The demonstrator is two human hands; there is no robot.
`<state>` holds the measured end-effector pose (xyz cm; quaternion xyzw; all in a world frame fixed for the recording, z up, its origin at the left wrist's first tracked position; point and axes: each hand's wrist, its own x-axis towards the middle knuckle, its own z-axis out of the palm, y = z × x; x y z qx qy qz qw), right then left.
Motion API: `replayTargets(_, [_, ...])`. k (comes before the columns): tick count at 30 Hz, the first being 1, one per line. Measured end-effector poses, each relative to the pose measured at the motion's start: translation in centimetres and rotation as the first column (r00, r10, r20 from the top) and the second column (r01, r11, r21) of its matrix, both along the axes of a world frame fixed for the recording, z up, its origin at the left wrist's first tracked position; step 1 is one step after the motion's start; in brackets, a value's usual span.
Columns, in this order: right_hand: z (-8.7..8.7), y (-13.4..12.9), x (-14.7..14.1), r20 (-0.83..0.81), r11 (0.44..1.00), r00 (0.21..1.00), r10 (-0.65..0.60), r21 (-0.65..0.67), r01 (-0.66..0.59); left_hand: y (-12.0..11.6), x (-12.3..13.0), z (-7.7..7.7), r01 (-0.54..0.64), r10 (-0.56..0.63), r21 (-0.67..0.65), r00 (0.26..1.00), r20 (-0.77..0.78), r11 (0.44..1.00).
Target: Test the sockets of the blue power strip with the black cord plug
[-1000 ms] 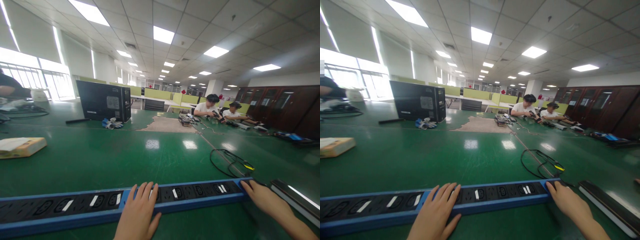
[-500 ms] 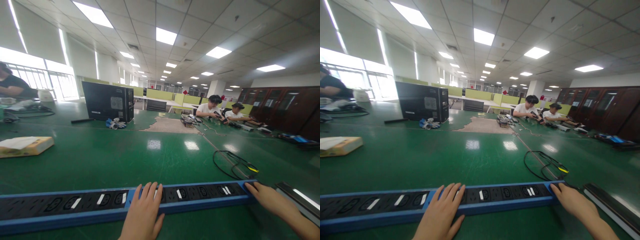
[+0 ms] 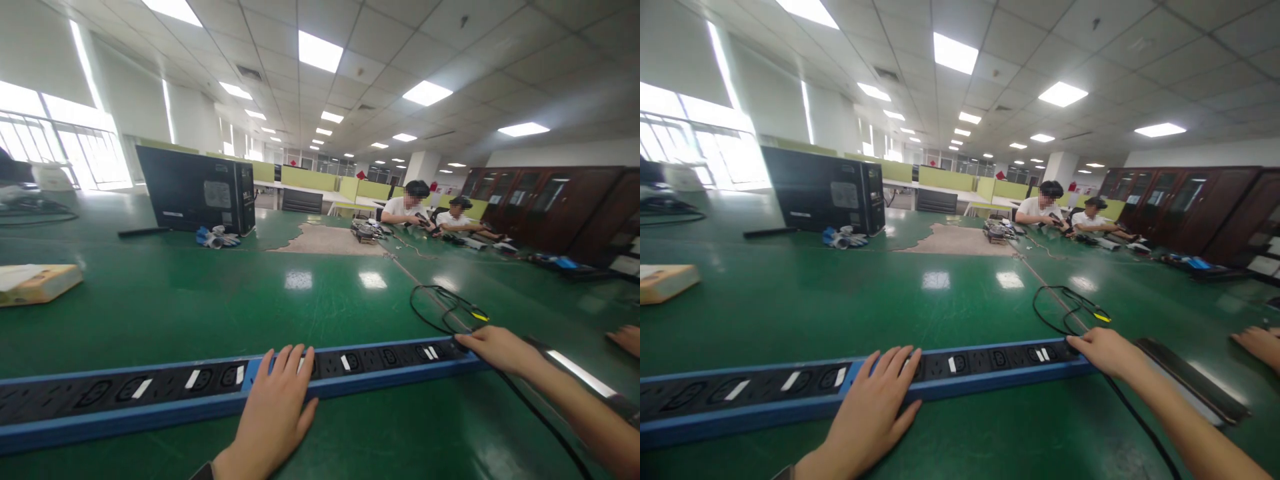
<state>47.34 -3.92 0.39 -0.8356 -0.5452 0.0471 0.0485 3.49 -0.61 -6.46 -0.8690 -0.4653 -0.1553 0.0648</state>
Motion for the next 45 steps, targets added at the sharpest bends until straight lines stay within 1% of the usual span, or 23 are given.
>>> replayTargets(3, [-1.4,0.5,-0.1,-0.108,0.994,0.992,0.066,-0.081,-0.075,0.0,0.0,0.0,-0.001,0.0,-0.005,1.0,-0.008,1.0])
replayTargets(5, [-1.6,0.8,0.2,-0.121,0.993,0.99,0.071,-0.08,-0.081,-0.1,0.0,0.1,-0.007,0.007,-0.011,1.0,-0.016,1.0])
replayTargets(8, [-1.5,1.0,0.6,-0.109,0.99,0.991,0.071,-0.113,-0.083,-0.2,0.1,0.2,-0.015,0.014,-0.033,0.999,-0.033,0.999])
replayTargets(12, [-1.5,1.4,0.4,-0.051,0.975,0.996,0.072,-0.205,-0.081,-0.3,0.2,0.3,-0.012,0.01,-0.056,0.999,-0.03,0.998])
replayTargets(15, [-1.5,2.0,0.1,0.02,0.963,0.998,0.06,-0.264,-0.053,-0.2,0.2,0.2,-0.012,0.012,-0.051,1.0,-0.018,0.999])
replayTargets(22, [-1.6,3.5,-0.1,0.138,0.957,0.987,0.081,-0.288,-0.038,0.2,-0.2,-0.9,0.0,0.002,-0.045,0.999,0.033,0.999])
replayTargets(28, [-1.9,2.9,-0.6,0.166,0.954,0.982,0.088,-0.297,-0.035,0.3,-0.2,-1.1,0.004,-0.002,-0.043,0.999,0.038,0.999])
replayTargets(30, [-1.6,2.6,-0.6,0.165,0.956,0.982,0.089,-0.29,-0.038,0.3,-0.2,-1.1,0.004,-0.003,-0.036,0.999,0.038,0.999])
replayTargets(32, [-0.7,2.4,-0.6,0.152,0.954,0.983,0.103,-0.294,-0.055,0.2,-0.2,-1.0,0.001,0.0,-0.029,0.999,0.036,1.0])
replayTargets(34, [0.7,2.4,-0.6,0.109,0.949,0.986,0.129,-0.301,-0.091,0.2,-0.1,-0.9,-0.003,0.004,-0.026,0.999,0.033,1.0])
replayTargets(36, [2.3,2.4,-0.9,0.027,0.948,0.99,0.139,-0.293,-0.125,0.3,-0.1,-0.8,-0.004,0.005,-0.026,0.999,0.031,1.0])
replayTargets(38, [3.7,2.4,-1.9,-0.08,0.95,0.988,0.135,-0.273,-0.152,0.3,-0.1,-0.8,-0.001,0.002,-0.023,0.999,0.032,1.0])
replayTargets(40, [4.3,2.4,-3.8,-0.179,0.946,0.973,0.146,-0.263,-0.19,0.2,-0.1,-0.9,0.002,-0.001,-0.016,0.999,0.036,1.0])
replayTargets(42, [4.0,2.6,-6.4,-0.244,0.933,0.95,0.195,-0.252,-0.257,0.2,-0.1,-1.0,0.003,-0.003,-0.006,0.999,0.04,1.0])
replayTargets(45, [2.7,3.1,-10.0,-0.293,0.916,0.926,0.239,-0.249,-0.315,0.2,-0.1,-1.0,0.007,-0.007,-0.003,0.999,0.042,1.0])
